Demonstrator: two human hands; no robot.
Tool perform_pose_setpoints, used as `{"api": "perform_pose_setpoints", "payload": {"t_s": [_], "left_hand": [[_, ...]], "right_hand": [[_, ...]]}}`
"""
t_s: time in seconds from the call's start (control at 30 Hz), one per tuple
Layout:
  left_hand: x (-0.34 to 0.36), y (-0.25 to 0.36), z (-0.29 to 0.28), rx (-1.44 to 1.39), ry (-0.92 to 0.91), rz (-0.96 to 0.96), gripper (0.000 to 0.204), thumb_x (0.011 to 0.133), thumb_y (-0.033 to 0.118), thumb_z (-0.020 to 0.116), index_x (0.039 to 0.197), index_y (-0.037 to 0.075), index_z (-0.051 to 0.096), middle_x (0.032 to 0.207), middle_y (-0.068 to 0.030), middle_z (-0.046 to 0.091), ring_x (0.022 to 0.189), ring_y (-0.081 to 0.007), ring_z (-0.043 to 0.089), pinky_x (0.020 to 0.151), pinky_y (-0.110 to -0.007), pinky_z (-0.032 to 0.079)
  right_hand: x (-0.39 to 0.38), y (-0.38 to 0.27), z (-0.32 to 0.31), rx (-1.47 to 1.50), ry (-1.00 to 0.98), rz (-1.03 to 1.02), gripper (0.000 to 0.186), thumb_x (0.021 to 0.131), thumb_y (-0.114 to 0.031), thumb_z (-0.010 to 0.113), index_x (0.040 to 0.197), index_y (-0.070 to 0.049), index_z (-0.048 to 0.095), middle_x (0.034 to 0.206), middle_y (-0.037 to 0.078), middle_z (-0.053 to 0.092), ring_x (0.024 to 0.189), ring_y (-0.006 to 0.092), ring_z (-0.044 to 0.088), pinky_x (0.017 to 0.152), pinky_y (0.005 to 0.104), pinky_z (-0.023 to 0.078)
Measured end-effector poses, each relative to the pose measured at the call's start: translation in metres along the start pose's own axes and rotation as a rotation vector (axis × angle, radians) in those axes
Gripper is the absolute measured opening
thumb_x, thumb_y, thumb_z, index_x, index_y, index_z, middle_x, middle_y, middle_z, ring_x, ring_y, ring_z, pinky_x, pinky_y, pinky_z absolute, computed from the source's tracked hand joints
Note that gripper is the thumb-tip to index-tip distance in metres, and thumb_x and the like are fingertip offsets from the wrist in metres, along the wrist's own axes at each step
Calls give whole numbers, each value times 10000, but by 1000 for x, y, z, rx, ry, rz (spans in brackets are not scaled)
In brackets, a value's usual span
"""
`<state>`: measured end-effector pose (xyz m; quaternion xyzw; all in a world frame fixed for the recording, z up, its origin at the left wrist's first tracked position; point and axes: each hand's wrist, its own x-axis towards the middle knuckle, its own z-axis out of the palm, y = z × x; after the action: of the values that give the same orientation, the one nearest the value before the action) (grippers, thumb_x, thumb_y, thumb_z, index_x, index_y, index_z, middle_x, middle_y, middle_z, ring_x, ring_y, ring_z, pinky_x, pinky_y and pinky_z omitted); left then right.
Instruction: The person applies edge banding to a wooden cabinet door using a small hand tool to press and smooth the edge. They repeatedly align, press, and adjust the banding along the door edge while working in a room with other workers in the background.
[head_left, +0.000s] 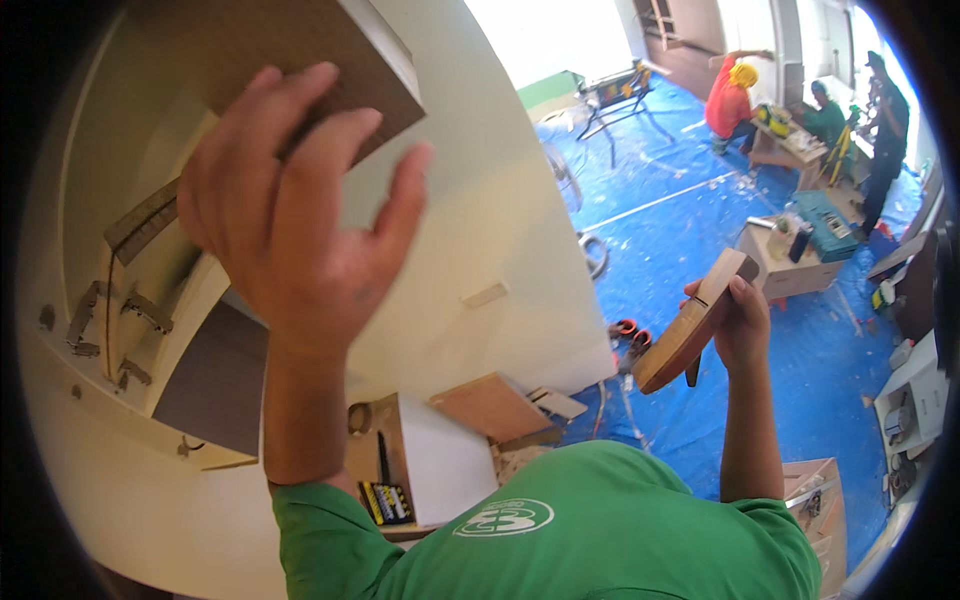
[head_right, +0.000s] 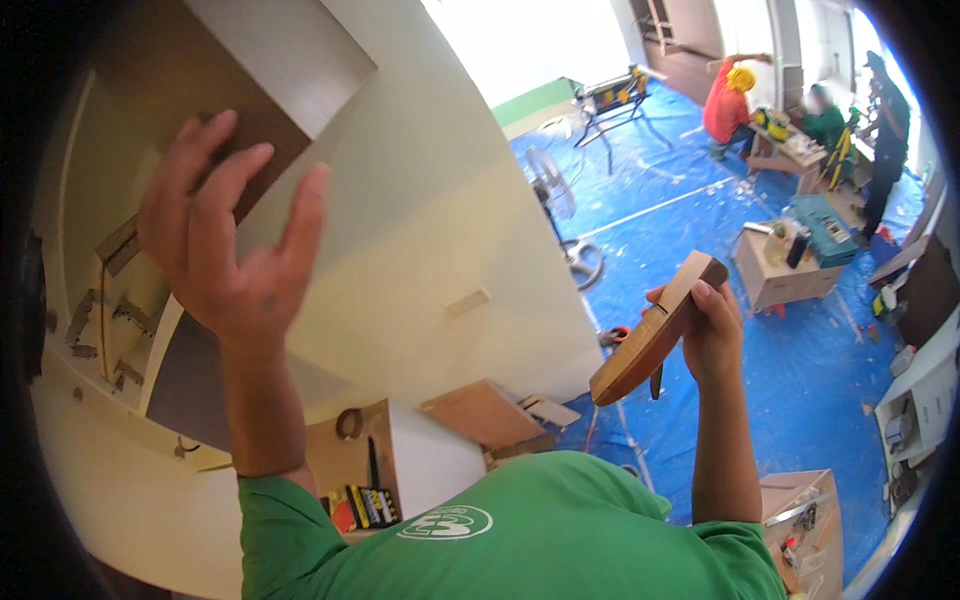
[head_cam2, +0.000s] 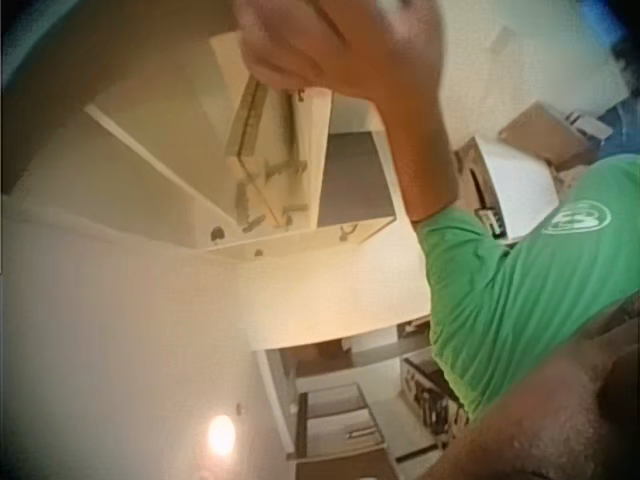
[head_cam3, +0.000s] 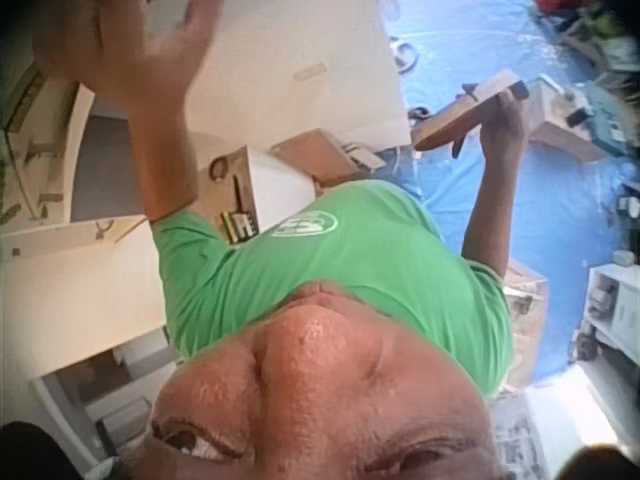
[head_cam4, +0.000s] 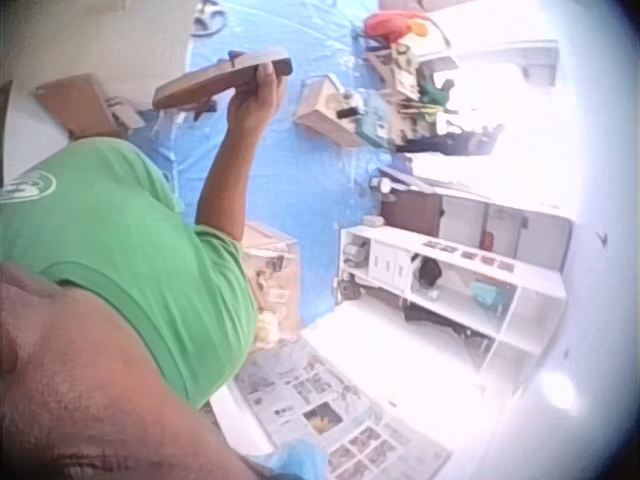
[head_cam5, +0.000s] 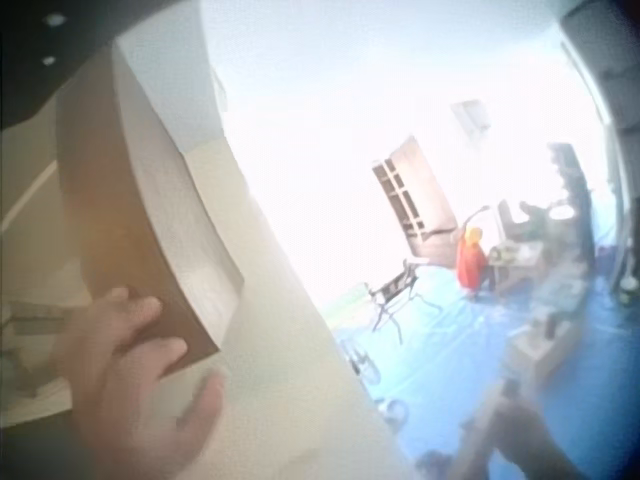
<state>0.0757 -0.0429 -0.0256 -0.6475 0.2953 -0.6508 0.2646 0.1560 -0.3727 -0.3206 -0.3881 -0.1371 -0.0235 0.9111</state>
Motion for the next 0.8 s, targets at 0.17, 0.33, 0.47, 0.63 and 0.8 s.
{"api": "perform_pose_setpoints", "payload": {"t_s": [0.17, 0.33, 0.47, 0.63, 0.8], "left_hand": [[14, -16, 5, 3, -61, 176, 289, 751, 86, 907, 972, 65, 722, 1137, -122, 714, 1077, -297, 691, 906, -387, 619], [9, -30, 3, -93, -61, 265, 250, 767, 86, 861, 972, 53, 721, 1117, -143, 710, 1036, -319, 687, 926, -420, 584], [10, -33, -2, -181, -110, 259, 211, 784, 28, 805, 973, 9, 712, 1134, -204, 690, 1060, -361, 677, 957, -479, 585], [21, -28, -1, -177, -137, 283, 194, 799, 17, 718, 987, -18, 683, 1148, -240, 665, 1075, -391, 665, 949, -514, 589], [32, -19, 0, -31, -187, 356, 214, 790, 54, 672, 986, -23, 636, 1158, -267, 644, 1076, -400, 661, 940, -532, 591]], "right_hand": [[-3, 37, -21, -11, -6, 88, 481, 962, -379, 608, 1225, 18, 547, 1008, 241, 713, 842, 327, 724, 821, 449, 594], [-1, 58, -37, 53, 11, 202, 494, 981, -431, 565, 1188, 17, 582, 1012, 214, 715, 844, 307, 721, 798, 428, 589], [4, 75, -40, 63, 15, 245, 495, 975, -445, 566, 1150, 17, 601, 1010, 206, 713, 861, 297, 713, 805, 420, 581], [5, 86, -47, 127, 48, 348, 557, 920, -396, 635, 1273, 19, 520, 987, 198, 705, 846, 277, 709, 814, 406, 586], [0, 107, -60, 140, 72, 361, 548, 923, -392, 646, 1272, 7, 508, 978, 184, 692, 838, 256, 700, 807, 384, 583]]}}
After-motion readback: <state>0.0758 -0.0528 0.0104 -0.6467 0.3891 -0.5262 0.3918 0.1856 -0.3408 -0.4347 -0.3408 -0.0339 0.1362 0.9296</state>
